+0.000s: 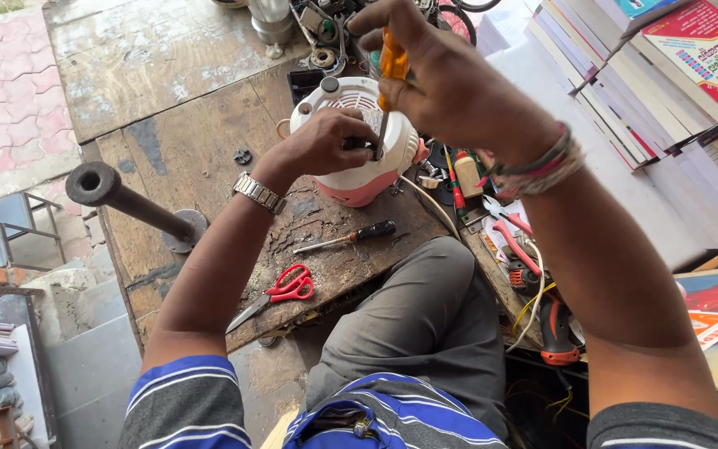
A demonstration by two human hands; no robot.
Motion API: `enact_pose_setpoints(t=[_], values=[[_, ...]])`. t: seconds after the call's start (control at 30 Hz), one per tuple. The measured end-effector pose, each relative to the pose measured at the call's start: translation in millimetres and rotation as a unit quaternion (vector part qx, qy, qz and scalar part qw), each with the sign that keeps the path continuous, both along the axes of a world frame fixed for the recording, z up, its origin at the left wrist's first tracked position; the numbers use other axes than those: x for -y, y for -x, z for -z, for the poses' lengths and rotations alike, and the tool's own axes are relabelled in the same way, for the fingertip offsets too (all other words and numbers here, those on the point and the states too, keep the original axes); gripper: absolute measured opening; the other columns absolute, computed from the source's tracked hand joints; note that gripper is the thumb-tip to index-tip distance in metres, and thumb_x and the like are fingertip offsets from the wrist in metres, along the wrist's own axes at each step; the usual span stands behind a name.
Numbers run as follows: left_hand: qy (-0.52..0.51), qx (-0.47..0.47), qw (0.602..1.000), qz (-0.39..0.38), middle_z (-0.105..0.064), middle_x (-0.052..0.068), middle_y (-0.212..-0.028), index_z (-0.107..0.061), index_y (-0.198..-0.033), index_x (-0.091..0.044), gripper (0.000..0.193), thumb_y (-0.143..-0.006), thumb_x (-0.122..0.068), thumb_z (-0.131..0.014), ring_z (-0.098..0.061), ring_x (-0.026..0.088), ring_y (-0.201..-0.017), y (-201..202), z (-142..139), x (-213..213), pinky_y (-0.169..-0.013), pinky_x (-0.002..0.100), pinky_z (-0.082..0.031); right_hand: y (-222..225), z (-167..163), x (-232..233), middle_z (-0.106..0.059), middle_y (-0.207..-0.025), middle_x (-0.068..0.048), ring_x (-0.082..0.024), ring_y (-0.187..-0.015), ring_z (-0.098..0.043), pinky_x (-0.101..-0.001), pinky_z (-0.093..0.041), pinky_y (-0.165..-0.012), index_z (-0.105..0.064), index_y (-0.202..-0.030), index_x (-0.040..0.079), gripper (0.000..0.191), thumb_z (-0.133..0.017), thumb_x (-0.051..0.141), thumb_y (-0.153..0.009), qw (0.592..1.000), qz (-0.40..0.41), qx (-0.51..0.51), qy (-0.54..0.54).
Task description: The person reassembles a small appliance by placing the white top cover onto the red base, aligning it, and then using a screwdriver to tighten multiple screws around the perimeter. The person rotates the unit to access different screw locations and continues tightening until the cover is secured.
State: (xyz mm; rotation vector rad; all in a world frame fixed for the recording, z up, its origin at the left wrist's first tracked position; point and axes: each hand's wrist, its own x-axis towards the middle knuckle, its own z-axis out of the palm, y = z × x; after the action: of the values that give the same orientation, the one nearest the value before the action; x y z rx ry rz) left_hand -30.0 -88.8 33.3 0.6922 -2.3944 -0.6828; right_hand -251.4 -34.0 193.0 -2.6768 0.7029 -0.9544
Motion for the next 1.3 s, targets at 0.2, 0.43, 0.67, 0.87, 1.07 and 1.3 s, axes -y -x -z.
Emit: enact_pose_setpoints(t=[0.2,0.43,0.67,0.87,1.07,1.3], values=[[-0.008,0.013,1.0,-0.013,-0.071,0.007,-0.088,-0.079,-0.102,-0.008,0.02,-0.084,-0.014,-0.078,-0.068,0.02,-0.074,1,0,0,-0.067,0.036,-0.056,-3,3,5,-0.069,-0.078,-0.011,-0.025,-0.074,-0.072,-0.0391,-0.053,-0.061,-0.047,-0.138,0.015,0.06,-0.085,0.03,-0.094,0.983,0.135,-0.096,0.085],[0.013,0.009,1.0,-0.007,-0.071,0.007,-0.089,-0.079,-0.102,-0.007,0.021,-0.083,-0.015,-0.079,-0.068,0.02,-0.077,0,-1,0,-0.07,0.037,-0.056,2,4,4,-0.069,-0.09,-0.008,-0.021,-0.086,-0.075,-0.0338,-0.058,-0.072,-0.047,-0.139,0.014,0.043,-0.075,0.009,-0.106,0.999,-0.006,0.004,-0.038],[0.005,0.022,1.0,-0.015,-0.071,0.008,-0.088,-0.079,-0.102,-0.007,0.02,-0.083,-0.014,-0.078,-0.068,0.021,-0.077,-1,-1,-1,-0.071,0.038,-0.055,-5,-11,-4,-0.065,-0.093,-0.012,-0.027,-0.089,-0.07,-0.0391,-0.053,-0.074,-0.047,-0.137,0.012,0.046,-0.075,0.007,-0.101,1.0,0.001,-0.022,0.011],[-0.006,0.026,0.999,-0.027,-0.071,0.007,-0.087,-0.08,-0.102,-0.007,0.021,-0.082,-0.014,-0.078,-0.068,0.02,-0.076,-1,-3,-2,-0.071,0.037,-0.056,-8,-8,-3,-0.072,-0.096,-0.012,-0.03,-0.084,-0.073,-0.0413,-0.055,-0.07,-0.049,-0.137,0.017,0.058,-0.087,0.025,-0.094,0.986,0.126,-0.087,0.066],[-0.016,0.022,0.999,-0.027,-0.071,0.008,-0.09,-0.078,-0.101,-0.005,0.021,-0.083,-0.014,-0.078,-0.068,0.02,-0.077,-1,-3,-4,-0.071,0.037,-0.055,-1,2,7,-0.071,-0.118,-0.012,-0.028,-0.106,-0.076,-0.0367,-0.061,-0.09,-0.043,-0.141,0.014,0.052,-0.073,0.005,-0.1,0.998,-0.058,-0.018,0.02],[-0.01,0.021,1.0,-0.02,-0.071,0.007,-0.088,-0.079,-0.104,-0.007,0.023,-0.083,-0.015,-0.078,-0.068,0.019,-0.076,0,-5,-3,-0.07,0.037,-0.055,-3,-1,2,-0.069,-0.114,-0.013,-0.026,-0.1,-0.073,-0.0383,-0.059,-0.084,-0.042,-0.137,0.013,0.049,-0.074,0.01,-0.1,0.997,0.005,-0.018,0.078]])
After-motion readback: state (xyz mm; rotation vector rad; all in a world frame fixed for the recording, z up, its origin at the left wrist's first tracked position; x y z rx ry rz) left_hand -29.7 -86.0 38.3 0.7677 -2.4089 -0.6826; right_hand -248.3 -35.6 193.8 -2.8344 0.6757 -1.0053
